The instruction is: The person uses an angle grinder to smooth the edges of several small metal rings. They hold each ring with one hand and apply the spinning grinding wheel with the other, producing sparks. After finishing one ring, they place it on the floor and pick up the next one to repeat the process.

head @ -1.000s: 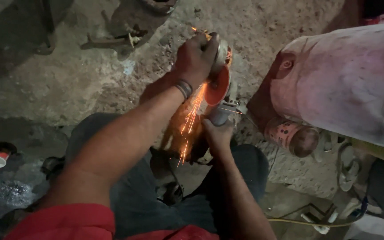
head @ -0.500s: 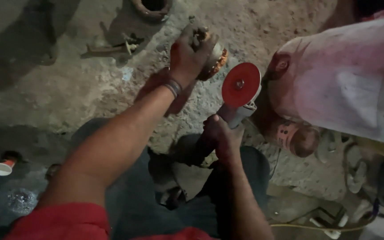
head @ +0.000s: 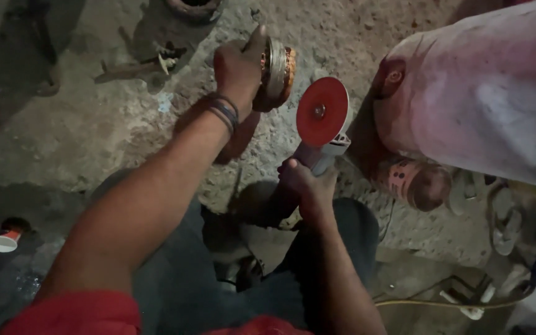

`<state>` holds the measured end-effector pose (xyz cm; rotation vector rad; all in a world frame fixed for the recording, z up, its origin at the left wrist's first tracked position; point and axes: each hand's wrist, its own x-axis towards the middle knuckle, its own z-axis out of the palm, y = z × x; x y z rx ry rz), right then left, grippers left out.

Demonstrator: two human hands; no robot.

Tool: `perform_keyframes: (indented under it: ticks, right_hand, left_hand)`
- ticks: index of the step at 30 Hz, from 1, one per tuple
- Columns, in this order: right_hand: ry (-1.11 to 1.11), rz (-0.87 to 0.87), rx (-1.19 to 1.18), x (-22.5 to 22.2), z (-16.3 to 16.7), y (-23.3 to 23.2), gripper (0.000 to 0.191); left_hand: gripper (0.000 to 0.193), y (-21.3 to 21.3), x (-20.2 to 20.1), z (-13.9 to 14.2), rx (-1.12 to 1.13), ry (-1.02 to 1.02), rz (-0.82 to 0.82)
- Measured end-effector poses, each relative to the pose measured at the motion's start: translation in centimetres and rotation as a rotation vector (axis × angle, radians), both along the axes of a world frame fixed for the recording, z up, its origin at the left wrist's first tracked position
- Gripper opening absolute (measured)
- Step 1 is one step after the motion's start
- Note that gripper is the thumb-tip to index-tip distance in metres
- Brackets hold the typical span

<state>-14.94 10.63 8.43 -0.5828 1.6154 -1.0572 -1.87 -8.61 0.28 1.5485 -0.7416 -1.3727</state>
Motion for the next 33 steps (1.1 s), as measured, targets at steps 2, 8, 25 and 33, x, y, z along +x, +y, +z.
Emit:
perform_keyframes:
  ticks: [2,8,25,33]
  right_hand:
    - [0.002,-0.003,0.012,0.2,-0.1,-0.1,0.019]
    - [0.03,0.009,0.046,0.8,-0.2,-0.2,0.017]
    - [0.284,0.167,0.086,2.3,-3.2,0.7,0.015]
    - [0.318,0.067,0.029,2.1,-5.5,1.1,0.022]
  left_hand:
    - [0.05,0.0,0.2,0.2,-0.038,-0.014,-0.019]
    - [0.049,0.0,-0.3,-0.1,-0.109,-0.101,-0.057]
    - [0.044,0.0,0.8,-0.6,-0.101,-0.202,-0.02]
    - [0.046,-0.2,1.0,-0.9,-0.081,-0.213,-0.025]
